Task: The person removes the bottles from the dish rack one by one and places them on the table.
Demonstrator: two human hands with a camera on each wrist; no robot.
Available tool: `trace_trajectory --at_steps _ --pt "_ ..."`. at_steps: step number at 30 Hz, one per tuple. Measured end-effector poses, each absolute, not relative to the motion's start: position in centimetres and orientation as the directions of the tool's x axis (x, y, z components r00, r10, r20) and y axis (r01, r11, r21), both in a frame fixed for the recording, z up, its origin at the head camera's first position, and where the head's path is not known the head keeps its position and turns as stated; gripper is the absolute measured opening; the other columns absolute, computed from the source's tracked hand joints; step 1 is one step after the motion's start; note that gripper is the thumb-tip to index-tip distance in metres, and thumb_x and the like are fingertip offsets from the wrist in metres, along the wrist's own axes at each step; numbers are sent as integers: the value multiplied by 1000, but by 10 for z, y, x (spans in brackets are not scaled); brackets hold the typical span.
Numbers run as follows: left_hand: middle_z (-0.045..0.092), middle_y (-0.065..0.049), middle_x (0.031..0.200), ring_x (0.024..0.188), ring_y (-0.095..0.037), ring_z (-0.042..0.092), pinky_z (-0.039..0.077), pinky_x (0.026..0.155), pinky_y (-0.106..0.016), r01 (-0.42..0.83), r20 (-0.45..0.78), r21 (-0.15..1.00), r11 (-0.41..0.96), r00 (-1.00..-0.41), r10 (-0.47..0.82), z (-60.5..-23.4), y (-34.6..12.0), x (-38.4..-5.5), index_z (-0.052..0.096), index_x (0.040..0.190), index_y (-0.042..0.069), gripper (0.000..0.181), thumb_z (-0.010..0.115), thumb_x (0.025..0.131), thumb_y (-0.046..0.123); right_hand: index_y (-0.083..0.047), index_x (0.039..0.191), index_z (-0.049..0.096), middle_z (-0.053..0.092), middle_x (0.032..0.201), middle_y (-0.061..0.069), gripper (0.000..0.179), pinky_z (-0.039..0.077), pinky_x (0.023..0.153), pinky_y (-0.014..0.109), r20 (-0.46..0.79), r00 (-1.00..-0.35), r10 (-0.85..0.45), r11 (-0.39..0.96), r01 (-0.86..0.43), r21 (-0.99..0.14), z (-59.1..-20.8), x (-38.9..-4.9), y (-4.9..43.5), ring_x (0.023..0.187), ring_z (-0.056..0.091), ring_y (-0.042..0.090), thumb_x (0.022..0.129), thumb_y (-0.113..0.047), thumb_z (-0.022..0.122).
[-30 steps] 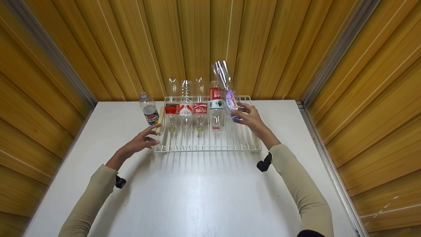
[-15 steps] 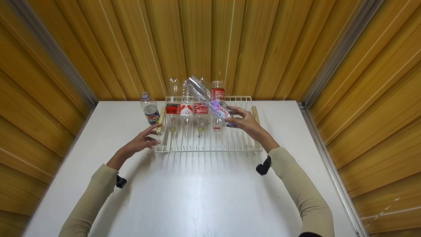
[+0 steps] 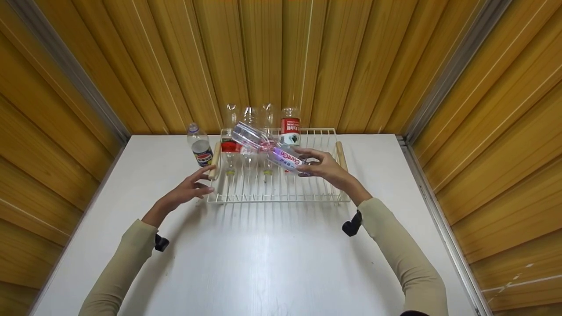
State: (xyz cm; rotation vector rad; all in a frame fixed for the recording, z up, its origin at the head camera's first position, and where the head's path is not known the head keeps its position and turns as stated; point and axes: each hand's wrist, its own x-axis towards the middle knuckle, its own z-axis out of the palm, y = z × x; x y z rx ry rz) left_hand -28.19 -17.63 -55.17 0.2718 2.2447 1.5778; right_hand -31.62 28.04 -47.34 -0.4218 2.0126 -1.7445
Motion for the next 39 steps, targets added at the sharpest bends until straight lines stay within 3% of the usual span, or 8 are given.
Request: trace_trajectory --at_steps 7,11,15,18,27,34,39 --pt "42 -23 153 128 -42 56 52 100 -57 -56 -196 931 362 -910 366 -553 -177 -281 28 162 31 75 69 99 20 -10 150 51 50 145 15 61 60 94 37 -146 -845 -514 212 39 -976 -475 -313 282 113 67 19 94 -11 74" --pt "42 -24 154 128 -43 57 53 98 -54 -49 -192 932 360 -908 372 -552 -177 -281 28 162 30 76 69 99 19 -8 149 51 51 146 13 61 58 97 43 -150 -838 -524 221 36 -975 -478 -312 284 112 69 19 93 -10 75" --pt "43 -23 153 127 -42 57 53 97 -52 -51 -196 929 367 -909 367 -551 -177 -280 28 162 31 76 69 99 21 -4 150 49 54 145 12 62 59 96 39 -144 -833 -535 246 9 -969 -479 -310 285 114 68 18 93 -11 74" --pt "43 -22 152 128 -42 57 53 99 -54 -52 -194 930 363 -910 366 -551 -176 -280 28 162 31 77 70 98 22 -4 149 50 54 145 11 62 60 94 32 -148 -831 -537 264 1 -964 -479 -308 286 117 67 16 93 -12 74" --pt "45 -23 151 128 -43 56 50 100 -61 -41 -197 921 387 -907 371 -545 -176 -278 28 162 29 77 70 98 23 0 151 46 51 149 13 64 59 95 33 -145 -827 -543 245 10 -969 -479 -303 285 118 66 17 94 -10 73" --pt "49 -27 146 131 -45 53 50 102 -60 33 -180 887 460 -894 411 -517 -178 -279 33 160 12 70 67 100 23 -4 151 47 47 154 18 63 59 95 31 -149 -830 -537 258 7 -966 -473 -299 284 120 65 17 94 -13 73" --pt "56 -27 142 127 -42 56 51 102 -52 82 -103 884 460 -926 362 -496 -178 -279 46 151 3 57 65 100 18 -7 150 50 47 154 17 62 58 96 31 -152 -833 -533 269 3 -963 -471 -296 286 122 63 18 94 -15 74"
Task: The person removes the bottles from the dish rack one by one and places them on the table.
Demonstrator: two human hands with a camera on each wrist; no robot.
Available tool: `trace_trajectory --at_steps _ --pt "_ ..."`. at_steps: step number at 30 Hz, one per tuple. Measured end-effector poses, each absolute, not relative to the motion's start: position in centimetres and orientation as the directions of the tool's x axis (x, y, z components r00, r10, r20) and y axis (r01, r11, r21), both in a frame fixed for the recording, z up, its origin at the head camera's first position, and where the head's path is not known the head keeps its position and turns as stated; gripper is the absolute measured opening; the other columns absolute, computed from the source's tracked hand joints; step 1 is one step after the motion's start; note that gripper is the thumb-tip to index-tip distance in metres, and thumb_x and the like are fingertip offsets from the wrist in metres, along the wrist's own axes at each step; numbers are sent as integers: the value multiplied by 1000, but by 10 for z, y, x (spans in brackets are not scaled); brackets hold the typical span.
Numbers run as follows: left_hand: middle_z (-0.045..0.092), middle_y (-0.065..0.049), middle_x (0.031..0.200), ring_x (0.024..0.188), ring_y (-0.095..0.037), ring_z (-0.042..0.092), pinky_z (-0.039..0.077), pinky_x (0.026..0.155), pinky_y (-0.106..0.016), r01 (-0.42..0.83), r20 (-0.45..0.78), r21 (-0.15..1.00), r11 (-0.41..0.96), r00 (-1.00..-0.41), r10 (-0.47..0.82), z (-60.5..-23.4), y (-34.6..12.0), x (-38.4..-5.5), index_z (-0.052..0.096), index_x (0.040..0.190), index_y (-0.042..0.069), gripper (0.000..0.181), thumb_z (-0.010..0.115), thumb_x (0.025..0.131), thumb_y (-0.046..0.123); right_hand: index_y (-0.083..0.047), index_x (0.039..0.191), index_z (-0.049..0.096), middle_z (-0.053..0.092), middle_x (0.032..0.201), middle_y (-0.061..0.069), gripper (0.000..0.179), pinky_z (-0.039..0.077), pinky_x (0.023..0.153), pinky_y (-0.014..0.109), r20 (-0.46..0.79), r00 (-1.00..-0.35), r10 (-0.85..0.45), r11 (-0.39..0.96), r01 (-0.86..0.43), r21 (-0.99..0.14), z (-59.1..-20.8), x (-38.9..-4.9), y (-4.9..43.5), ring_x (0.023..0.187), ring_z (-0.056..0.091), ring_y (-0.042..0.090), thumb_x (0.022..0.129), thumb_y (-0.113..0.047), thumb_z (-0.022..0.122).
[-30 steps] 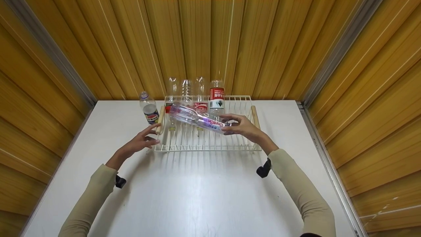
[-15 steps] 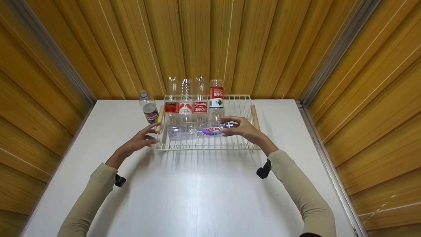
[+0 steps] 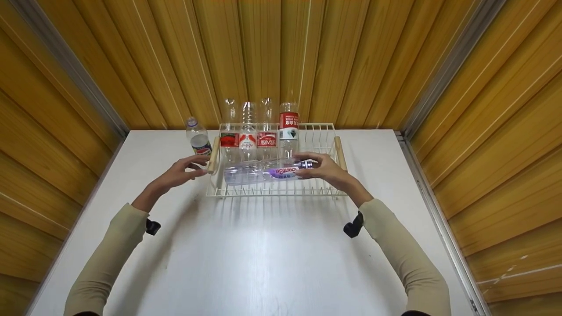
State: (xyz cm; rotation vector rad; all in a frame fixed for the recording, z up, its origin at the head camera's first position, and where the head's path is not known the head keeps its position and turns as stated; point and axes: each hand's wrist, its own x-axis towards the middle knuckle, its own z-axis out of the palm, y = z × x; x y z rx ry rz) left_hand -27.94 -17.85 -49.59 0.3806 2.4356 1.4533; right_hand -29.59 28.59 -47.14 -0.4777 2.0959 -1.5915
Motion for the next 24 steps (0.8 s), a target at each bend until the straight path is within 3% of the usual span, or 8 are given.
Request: trace_trajectory --at_steps 5,9,14,24 --pt "59 -24 141 126 -38 57 51 104 -50 127 -69 883 451 -916 394 -481 -174 -278 53 147 7 50 65 101 19 -6 150 49 49 152 17 62 58 96 30 -149 -829 -539 272 -3 -962 -471 -295 285 121 63 18 94 -14 74" --pt "56 -22 146 133 -38 52 47 110 -55 161 -103 881 444 -852 514 -469 -163 -273 52 149 14 54 68 99 24 -7 149 51 49 152 17 62 58 97 31 -139 -820 -555 261 -13 -965 -467 -292 280 123 62 18 93 -13 75" --pt "53 -14 151 136 -37 50 44 113 -55 214 -128 874 437 -765 631 -467 -147 -269 48 152 14 63 73 96 28 -7 147 53 52 150 16 61 58 97 31 -132 -814 -566 260 -24 -965 -466 -288 275 124 62 17 91 -12 76" --pt "51 -10 154 138 -37 51 48 110 -53 261 -150 862 433 -687 712 -469 -128 -266 41 157 21 78 80 90 25 -7 149 52 55 148 12 63 53 102 26 -140 -803 -579 277 -32 -960 -463 -281 265 130 56 24 91 -14 77"
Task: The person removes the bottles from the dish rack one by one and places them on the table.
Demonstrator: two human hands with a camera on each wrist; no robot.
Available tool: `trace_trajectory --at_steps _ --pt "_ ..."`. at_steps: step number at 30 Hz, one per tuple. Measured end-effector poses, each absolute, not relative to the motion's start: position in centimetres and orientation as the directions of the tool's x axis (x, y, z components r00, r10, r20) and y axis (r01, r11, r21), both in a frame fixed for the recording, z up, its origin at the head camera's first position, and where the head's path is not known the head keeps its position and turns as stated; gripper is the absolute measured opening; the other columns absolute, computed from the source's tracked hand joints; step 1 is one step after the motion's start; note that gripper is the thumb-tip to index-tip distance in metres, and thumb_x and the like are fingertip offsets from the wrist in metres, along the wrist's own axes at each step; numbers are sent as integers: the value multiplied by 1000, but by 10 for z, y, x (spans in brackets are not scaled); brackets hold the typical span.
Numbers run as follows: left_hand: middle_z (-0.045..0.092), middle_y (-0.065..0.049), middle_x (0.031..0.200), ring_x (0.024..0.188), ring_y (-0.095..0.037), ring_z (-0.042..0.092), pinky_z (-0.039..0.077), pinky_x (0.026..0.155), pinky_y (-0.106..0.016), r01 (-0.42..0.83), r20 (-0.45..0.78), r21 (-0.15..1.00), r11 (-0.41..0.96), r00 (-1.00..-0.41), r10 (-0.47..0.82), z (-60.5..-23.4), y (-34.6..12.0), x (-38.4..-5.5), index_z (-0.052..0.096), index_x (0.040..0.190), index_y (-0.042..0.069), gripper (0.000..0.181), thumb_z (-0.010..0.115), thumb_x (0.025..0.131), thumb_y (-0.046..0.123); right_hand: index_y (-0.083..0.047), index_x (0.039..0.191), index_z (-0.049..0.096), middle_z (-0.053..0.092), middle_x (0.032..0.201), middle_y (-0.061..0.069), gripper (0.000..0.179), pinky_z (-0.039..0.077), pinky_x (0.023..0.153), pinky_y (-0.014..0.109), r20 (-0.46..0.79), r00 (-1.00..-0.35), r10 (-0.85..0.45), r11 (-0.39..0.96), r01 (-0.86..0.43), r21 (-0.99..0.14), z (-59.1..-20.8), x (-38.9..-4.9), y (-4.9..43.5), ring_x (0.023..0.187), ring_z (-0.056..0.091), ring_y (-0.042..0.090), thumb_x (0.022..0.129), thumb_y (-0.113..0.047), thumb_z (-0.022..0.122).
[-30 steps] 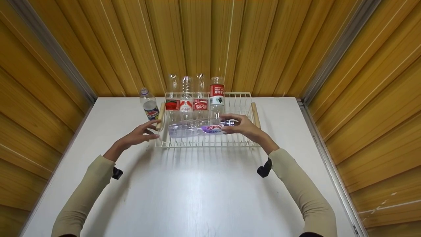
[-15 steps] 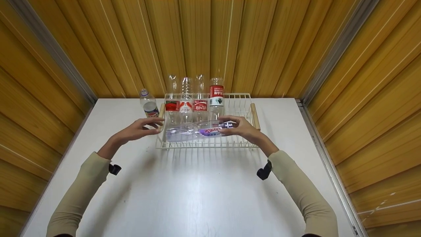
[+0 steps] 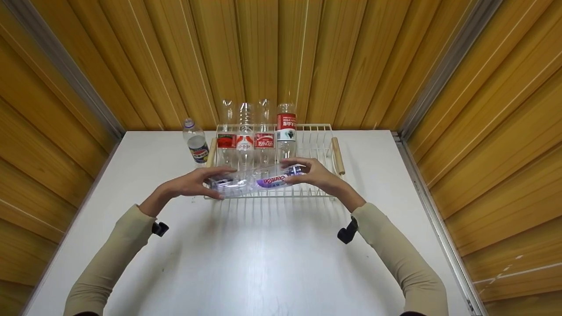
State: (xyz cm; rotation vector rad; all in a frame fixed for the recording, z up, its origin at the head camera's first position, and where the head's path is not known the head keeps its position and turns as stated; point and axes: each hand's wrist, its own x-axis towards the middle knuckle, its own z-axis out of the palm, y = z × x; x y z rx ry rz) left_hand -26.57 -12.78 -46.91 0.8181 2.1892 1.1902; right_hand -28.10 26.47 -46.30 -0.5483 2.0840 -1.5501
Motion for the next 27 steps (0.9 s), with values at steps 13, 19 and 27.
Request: trace_trajectory --at_steps 13,19,27 --pt "56 -14 149 139 -37 51 41 114 -60 274 -129 851 448 -718 684 -472 -123 -267 50 151 28 72 83 87 25 -7 148 52 51 151 21 62 56 98 26 -108 -789 -605 252 -61 -966 -466 -282 264 123 60 20 91 -11 76" --pt "56 -16 150 137 -36 54 43 113 -59 310 -57 866 393 -720 692 -478 -123 -267 52 149 21 71 84 86 21 -13 148 53 48 152 25 59 55 99 26 -106 -783 -612 252 -66 -965 -467 -282 266 126 58 20 93 -12 75" --pt "53 -18 152 140 -38 52 42 114 -60 278 -47 886 370 -742 669 -482 -131 -265 50 151 16 72 83 87 16 -3 154 42 43 156 25 65 52 104 25 -119 -798 -590 255 -44 -966 -465 -290 288 136 53 22 96 -10 70"
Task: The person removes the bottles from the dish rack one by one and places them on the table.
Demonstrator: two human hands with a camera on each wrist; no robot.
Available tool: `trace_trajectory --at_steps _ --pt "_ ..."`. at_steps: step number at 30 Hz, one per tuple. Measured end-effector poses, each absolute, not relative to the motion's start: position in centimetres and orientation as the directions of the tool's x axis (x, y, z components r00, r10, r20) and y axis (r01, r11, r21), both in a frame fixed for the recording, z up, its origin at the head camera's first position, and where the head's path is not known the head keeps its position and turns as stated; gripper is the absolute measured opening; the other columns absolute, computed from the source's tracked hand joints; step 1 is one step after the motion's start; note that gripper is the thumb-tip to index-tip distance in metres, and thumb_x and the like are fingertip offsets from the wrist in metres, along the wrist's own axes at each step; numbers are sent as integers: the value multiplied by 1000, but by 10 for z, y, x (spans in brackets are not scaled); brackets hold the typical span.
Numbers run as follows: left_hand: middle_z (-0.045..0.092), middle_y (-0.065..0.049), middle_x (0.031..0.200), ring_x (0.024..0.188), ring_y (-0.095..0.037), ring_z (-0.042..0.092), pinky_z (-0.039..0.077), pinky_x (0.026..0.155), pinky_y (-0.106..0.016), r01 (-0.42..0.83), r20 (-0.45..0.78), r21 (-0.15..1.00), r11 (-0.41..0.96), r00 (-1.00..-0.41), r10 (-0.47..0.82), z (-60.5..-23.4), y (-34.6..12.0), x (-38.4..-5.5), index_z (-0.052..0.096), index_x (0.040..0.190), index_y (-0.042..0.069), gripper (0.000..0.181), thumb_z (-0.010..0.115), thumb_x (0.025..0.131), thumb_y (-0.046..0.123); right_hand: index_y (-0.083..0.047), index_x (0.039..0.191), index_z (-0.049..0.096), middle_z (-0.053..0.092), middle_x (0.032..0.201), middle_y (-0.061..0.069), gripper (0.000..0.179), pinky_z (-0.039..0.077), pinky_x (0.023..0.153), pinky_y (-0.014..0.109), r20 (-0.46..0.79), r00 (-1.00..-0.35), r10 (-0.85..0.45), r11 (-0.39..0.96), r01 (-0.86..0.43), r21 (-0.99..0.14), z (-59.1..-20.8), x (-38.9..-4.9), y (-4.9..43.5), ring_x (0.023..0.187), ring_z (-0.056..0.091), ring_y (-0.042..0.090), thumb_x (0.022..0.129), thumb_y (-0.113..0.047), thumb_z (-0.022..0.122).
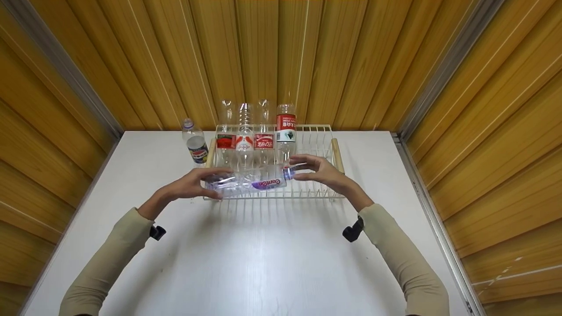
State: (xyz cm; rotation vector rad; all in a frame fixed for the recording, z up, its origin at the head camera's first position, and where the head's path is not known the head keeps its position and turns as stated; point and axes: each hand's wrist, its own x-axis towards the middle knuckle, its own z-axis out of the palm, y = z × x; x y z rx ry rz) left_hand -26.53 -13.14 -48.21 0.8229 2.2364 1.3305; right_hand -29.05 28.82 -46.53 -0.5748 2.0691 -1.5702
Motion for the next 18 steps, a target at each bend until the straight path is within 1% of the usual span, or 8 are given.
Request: trace_trajectory --at_steps 5,7,8,10,13,15,17,18 --pt "54 -19 151 137 -39 53 44 112 -59 261 -36 896 360 -765 643 -484 -143 -264 50 152 16 73 82 87 16 -6 154 42 48 155 16 62 52 103 23 -116 -842 -527 282 -43 -959 -465 -301 315 138 53 24 98 -13 68" --pt "53 -16 152 138 -37 53 44 113 -57 240 -36 904 355 -783 621 -483 -149 -264 49 152 18 73 82 87 16 -8 154 43 51 153 12 61 52 103 23 -121 -861 -495 297 -37 -954 -465 -304 327 136 55 20 99 -15 67" --pt "52 -15 154 139 -37 51 44 113 -57 226 -35 911 344 -791 611 -484 -152 -265 49 152 17 73 82 87 16 -10 154 43 50 154 12 60 50 107 28 -126 -869 -478 309 -32 -951 -465 -306 332 135 56 17 100 -16 67" --pt "49 -12 156 142 -36 48 43 114 -57 186 -37 930 317 -811 584 -484 -158 -266 47 153 16 74 81 88 16 -13 155 43 52 152 7 59 50 107 26 -137 -884 -446 335 -24 -942 -466 -309 343 136 56 17 100 -19 66" --pt "45 -9 159 146 -35 43 39 118 -56 116 -39 962 249 -838 544 -486 -164 -267 44 155 18 74 79 90 17 -10 155 41 53 149 5 59 50 107 25 -127 -901 -414 345 -26 -938 -467 -311 358 132 57 11 102 -21 64" --pt "43 -9 160 148 -35 41 38 119 -57 67 -42 979 192 -857 514 -488 -169 -267 42 155 21 73 78 91 18 -6 155 40 54 146 5 59 50 101 17 -111 -910 -399 340 -35 -940 -468 -312 368 130 58 10 102 -20 63" --pt "40 -8 162 149 -36 39 36 120 -57 33 -41 989 142 -872 487 -490 -173 -267 40 156 24 73 76 93 19 -2 154 40 54 145 9 59 50 100 15 -93 -919 -383 329 -42 -943 -470 -313 376 124 60 5 102 -18 63" --pt "39 -8 162 149 -36 39 36 119 -58 16 -41 993 116 -881 470 -492 -175 -267 39 155 25 72 76 93 19 -3 154 41 55 145 11 58 50 99 14 -87 -923 -375 321 -41 -946 -471 -313 379 124 60 6 102 -17 63"
